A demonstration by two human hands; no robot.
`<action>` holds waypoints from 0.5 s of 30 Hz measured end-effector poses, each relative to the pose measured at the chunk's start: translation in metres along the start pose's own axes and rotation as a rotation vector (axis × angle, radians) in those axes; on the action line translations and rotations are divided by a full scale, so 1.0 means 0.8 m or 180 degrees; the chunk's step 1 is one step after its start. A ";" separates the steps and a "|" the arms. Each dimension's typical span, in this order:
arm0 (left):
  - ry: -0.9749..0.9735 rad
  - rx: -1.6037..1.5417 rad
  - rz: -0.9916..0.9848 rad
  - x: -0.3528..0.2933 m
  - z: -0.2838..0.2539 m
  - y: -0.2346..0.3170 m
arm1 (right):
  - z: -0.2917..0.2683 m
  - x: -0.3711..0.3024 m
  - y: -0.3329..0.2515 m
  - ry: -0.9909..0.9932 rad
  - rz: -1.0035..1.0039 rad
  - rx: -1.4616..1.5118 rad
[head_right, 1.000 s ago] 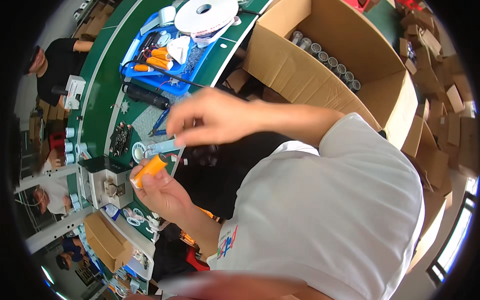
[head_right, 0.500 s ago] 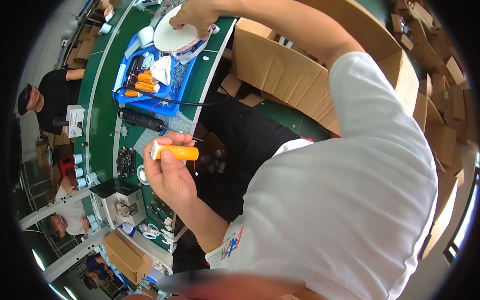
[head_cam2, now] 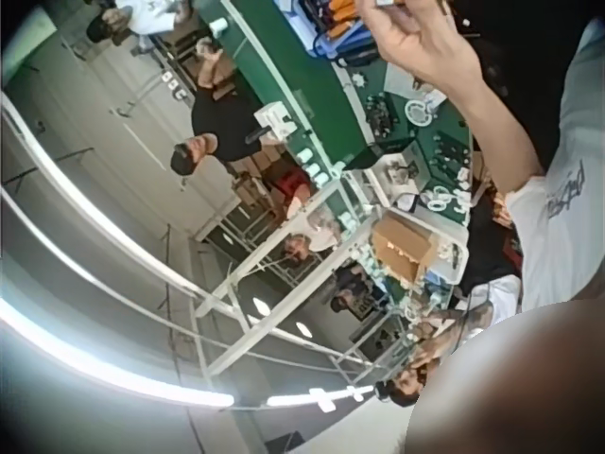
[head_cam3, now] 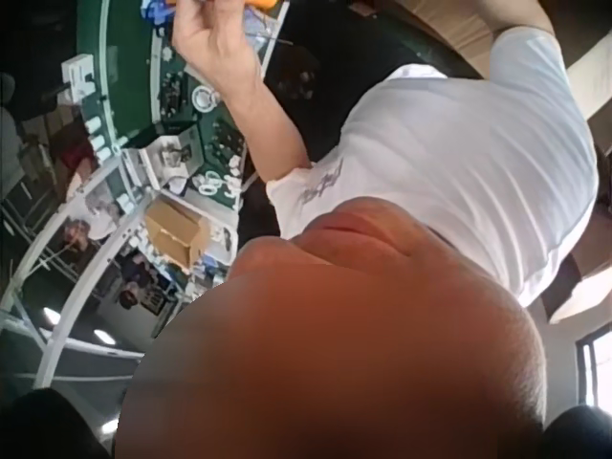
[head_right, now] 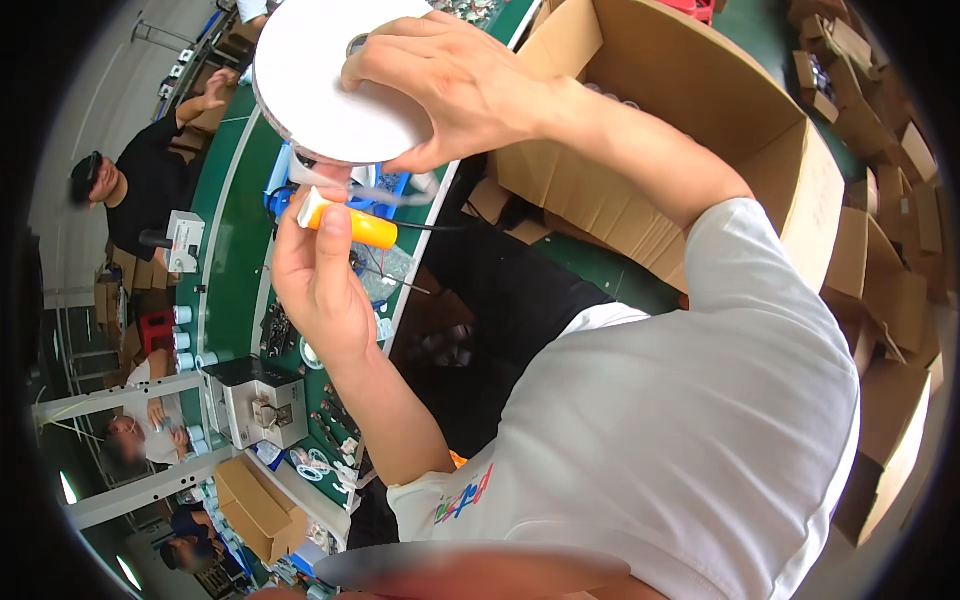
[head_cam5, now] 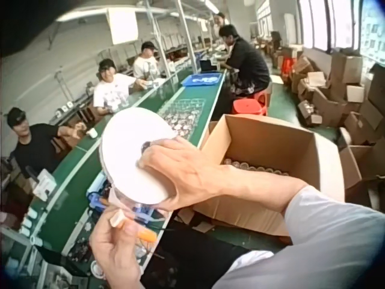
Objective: Assembling and packaging electronic components at a production station.
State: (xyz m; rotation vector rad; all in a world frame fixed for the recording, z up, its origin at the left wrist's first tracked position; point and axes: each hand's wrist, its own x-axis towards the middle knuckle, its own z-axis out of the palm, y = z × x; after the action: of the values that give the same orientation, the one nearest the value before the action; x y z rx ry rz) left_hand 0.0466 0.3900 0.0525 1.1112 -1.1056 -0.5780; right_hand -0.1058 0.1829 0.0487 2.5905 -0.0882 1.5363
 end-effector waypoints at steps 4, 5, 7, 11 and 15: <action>-0.0065 -0.0063 0.0105 -0.003 0.001 0.016 | -0.014 0.001 -0.012 0.0093 0.0329 0.0070; -0.0078 -0.0087 0.0132 -0.006 0.001 0.020 | -0.017 0.000 -0.015 0.0117 0.0438 0.0103; -0.0180 -0.0135 0.0116 -0.011 -0.001 0.028 | -0.014 0.001 -0.010 0.0266 0.0508 0.0037; -0.0429 -0.0375 -0.0076 -0.030 -0.002 0.030 | -0.020 0.003 0.004 0.0545 0.0753 -0.0116; -0.0479 -0.0134 -0.0099 -0.063 0.001 0.022 | -0.029 0.009 -0.016 0.0587 0.2260 0.0856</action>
State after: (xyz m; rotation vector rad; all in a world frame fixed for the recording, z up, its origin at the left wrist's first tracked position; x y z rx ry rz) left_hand 0.0237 0.4381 0.0482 1.0633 -1.2018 -0.7158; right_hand -0.1211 0.1991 0.0649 2.7558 -0.9293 2.1194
